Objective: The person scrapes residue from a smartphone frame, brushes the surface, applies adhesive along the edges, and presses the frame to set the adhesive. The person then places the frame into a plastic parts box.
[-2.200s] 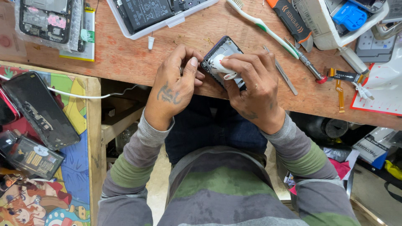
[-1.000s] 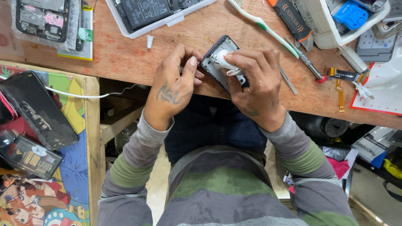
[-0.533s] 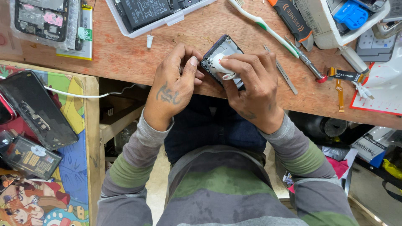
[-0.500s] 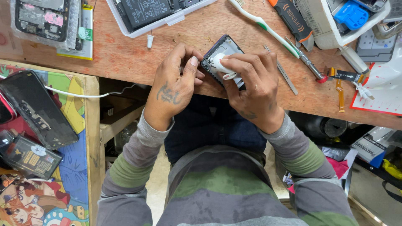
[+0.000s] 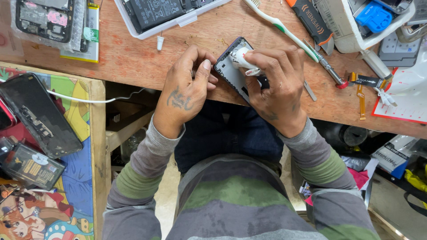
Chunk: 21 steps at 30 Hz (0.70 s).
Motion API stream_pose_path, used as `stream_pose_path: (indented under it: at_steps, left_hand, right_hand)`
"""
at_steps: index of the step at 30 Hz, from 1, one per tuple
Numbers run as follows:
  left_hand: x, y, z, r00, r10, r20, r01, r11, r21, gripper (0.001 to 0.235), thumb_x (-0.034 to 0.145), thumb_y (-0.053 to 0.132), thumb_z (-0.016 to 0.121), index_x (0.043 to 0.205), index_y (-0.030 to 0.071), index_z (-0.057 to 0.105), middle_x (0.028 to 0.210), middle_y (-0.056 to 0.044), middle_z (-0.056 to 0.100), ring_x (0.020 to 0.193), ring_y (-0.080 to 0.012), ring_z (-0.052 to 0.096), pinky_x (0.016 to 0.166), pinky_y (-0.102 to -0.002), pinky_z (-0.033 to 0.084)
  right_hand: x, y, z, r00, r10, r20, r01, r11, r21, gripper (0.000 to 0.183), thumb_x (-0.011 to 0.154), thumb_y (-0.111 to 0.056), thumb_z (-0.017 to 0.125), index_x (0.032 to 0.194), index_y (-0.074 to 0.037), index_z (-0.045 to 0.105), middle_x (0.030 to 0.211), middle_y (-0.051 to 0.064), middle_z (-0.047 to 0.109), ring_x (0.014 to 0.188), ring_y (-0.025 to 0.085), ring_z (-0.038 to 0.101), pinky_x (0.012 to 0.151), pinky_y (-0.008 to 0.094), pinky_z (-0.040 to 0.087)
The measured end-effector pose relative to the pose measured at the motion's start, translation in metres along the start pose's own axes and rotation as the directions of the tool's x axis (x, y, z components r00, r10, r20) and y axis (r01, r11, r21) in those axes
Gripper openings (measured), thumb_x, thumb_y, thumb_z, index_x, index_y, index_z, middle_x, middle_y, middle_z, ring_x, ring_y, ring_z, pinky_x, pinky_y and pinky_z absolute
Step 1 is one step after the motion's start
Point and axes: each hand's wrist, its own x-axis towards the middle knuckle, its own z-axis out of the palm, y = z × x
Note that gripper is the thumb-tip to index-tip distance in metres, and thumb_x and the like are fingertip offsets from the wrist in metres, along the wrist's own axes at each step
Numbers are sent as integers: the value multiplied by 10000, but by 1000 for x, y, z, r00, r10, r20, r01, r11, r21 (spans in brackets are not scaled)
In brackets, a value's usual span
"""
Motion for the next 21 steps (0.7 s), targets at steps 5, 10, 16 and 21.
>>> stream_pose_path:
  at_steps: [5, 10, 16, 21]
  left_hand:
    - [0, -1, 0, 1000, 13, 4, -13, 1000, -13, 158, 1061, 132, 505, 1059, 11, 607, 927, -58, 670, 799, -110, 713, 700, -260, 644]
    - [1, -1, 0, 1000, 28, 8, -28, 1000, -5, 162, 1069, 132, 501, 1053, 11, 606, 914, -58, 677, 799, -111, 718, 703, -259, 643]
    - [0, -1, 0, 1000, 28, 8, -28, 1000, 9, 162, 1065, 130, 494, 1055, 12, 605, 923, -55, 675, 802, -115, 718, 705, -260, 642]
    - [0, 0, 0, 1000, 14, 7, -14, 1000, 8, 162, 1064, 129, 493, 1056, 13, 605, 925, -55, 668, 805, -112, 720, 708, -258, 645]
  right_hand:
    - [-1, 2, 0, 1000, 14, 3, -14, 1000, -19, 390, 930, 22, 850, 1245, -89, 648, 1190, 57, 700, 1043, 259, 593, 910, 379, 426]
    - [0, 5, 0, 1000, 5, -19, -6, 1000, -16, 380, 948, 1, 867, 1241, -86, 640, 1186, 60, 697, 1036, 253, 596, 909, 379, 423]
    - [-2, 2, 0, 1000, -6, -18, 6, 1000, 0, 376, 955, -11, 873, 1239, -87, 640, 1187, 63, 700, 1057, 257, 601, 909, 376, 429]
    - [-1, 1, 1, 1000, -12, -24, 13, 1000, 7, 366, 962, -19, 880, 1233, -88, 644, 1184, 58, 706, 1043, 249, 606, 903, 380, 425]
